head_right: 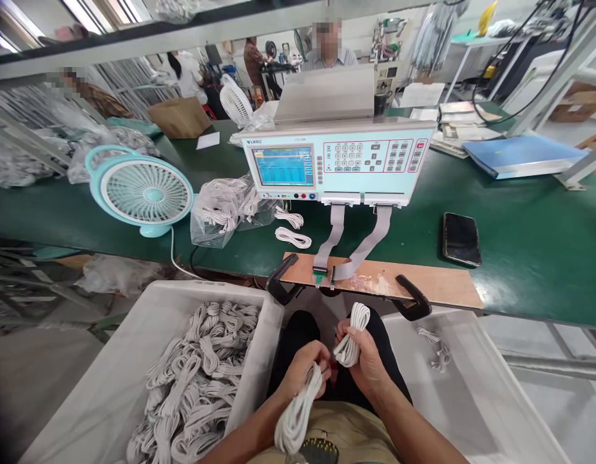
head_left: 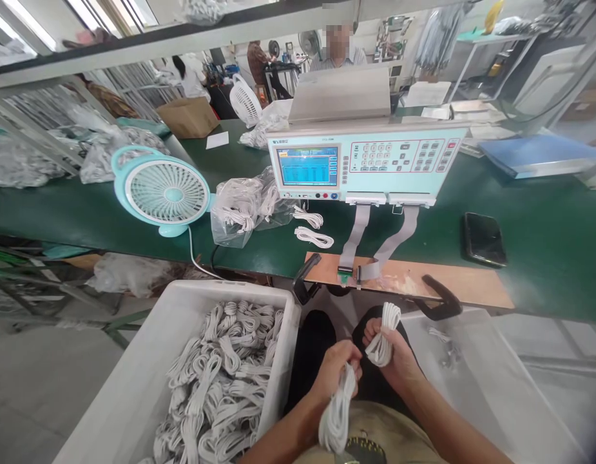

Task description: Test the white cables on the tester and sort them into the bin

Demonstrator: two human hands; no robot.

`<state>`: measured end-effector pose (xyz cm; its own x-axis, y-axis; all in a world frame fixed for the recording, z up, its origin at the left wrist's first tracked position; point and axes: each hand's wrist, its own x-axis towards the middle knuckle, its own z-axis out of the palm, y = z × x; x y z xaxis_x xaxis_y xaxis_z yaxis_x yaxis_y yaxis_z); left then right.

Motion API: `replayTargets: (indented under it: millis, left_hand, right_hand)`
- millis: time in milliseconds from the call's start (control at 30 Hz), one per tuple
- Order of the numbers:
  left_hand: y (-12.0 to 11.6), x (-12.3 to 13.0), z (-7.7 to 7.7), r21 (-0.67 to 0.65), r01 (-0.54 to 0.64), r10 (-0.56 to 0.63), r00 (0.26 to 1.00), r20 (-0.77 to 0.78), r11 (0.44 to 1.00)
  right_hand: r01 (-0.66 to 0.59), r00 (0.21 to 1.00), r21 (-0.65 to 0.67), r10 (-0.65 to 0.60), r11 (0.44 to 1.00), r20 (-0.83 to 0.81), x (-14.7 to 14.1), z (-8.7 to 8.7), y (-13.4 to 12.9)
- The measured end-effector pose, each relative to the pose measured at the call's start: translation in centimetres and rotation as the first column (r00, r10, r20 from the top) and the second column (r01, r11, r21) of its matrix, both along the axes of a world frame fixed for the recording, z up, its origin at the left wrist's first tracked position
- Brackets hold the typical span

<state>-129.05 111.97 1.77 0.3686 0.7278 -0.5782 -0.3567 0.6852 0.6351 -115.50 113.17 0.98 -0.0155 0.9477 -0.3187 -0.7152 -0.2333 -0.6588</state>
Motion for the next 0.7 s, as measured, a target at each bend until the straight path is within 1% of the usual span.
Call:
replayTargets:
  millis: [33,100,167,233,300,400,467,500,533,567,600,633,667,700]
  left_hand:
    - [0.3,0.0,-0.1,0.082,0.079,-0.07,0.992,-0.106,0.993]
    - [0.9,-0.1,0.0,0.212,0.246,-0.166,0.928,-0.334,0.946]
    - [1.5,-0.2,0.2,0.259,0.399,-0.226,0.83,-0.51,0.88]
    - [1.9,-0.4,0.4,0.283,0.485,-0.236,0.757,-0.609,0.827]
    - [2.2,-0.5,0.6,0.326,0.5,-0.191,0.732,-0.654,0.803]
    - [2.3,-0.7,1.0,0.417,0.462,-0.057,0.721,-0.691,0.783]
    - [2.5,-0.8,1.6,0.483,0.478,0.019,0.696,-0.718,0.734]
    - [2.6,-0.8,1.8,0.51,0.503,0.047,0.678,-0.733,0.697]
    - [2.8,-0.9,2.1,0.53,0.535,0.069,0.657,-0.75,0.658]
    - [3.0,-1.1,2.3,0.539,0.568,0.085,0.635,-0.768,0.622]
    - [3.3,-1.2,2.5,0.539,0.598,0.094,0.614,-0.784,0.593]
    - [3.6,-1.4,2.6,0.534,0.621,0.099,0.594,-0.798,0.574]
    - [3.9,-1.5,2.6,0.522,0.64,0.099,0.575,-0.812,0.564]
    - [4.1,-1.6,2.7,0.51,0.651,0.098,0.56,-0.823,0.562]
  right_hand:
    - [0.014,0.999,0.013,-0.015,1.0,0.036,-0.1,-0.2,0.0]
    - [0.04,0.994,0.02,-0.042,0.999,0.104,-0.3,-0.6,-0.1]
    - [0.062,0.984,-0.005,-0.061,0.998,0.166,-0.5,-1.2,-0.4]
    - [0.07,0.974,-0.026,-0.062,0.997,0.217,-0.6,-1.7,-0.7]
    - [0.049,0.963,-0.032,-0.039,0.998,0.265,-0.4,-2.1,-0.7]
    - [-0.011,0.945,-0.054,0.028,0.999,0.327,0.0,-2.9,-0.3]
    - [-0.022,0.899,-0.062,0.047,0.998,0.435,0.5,-3.4,-0.1]
    - [0.0,0.839,-0.033,0.018,0.999,0.543,0.8,-3.6,0.0]
    - [0.024,0.736,0.034,-0.041,0.999,0.676,1.1,-3.7,0.1]
    - [0.018,0.588,0.133,-0.118,0.991,0.8,1.4,-3.6,0.1]
    - [-0.049,0.425,0.24,-0.197,0.97,0.884,1.7,-3.4,0.2]
    - [-0.175,0.285,0.326,-0.269,0.929,0.92,2.0,-3.1,0.2]
    - [-0.324,0.195,0.371,-0.322,0.87,0.926,2.3,-2.7,0.3]
    - [-0.455,0.153,0.382,-0.351,0.805,0.924,2.5,-2.2,0.4]
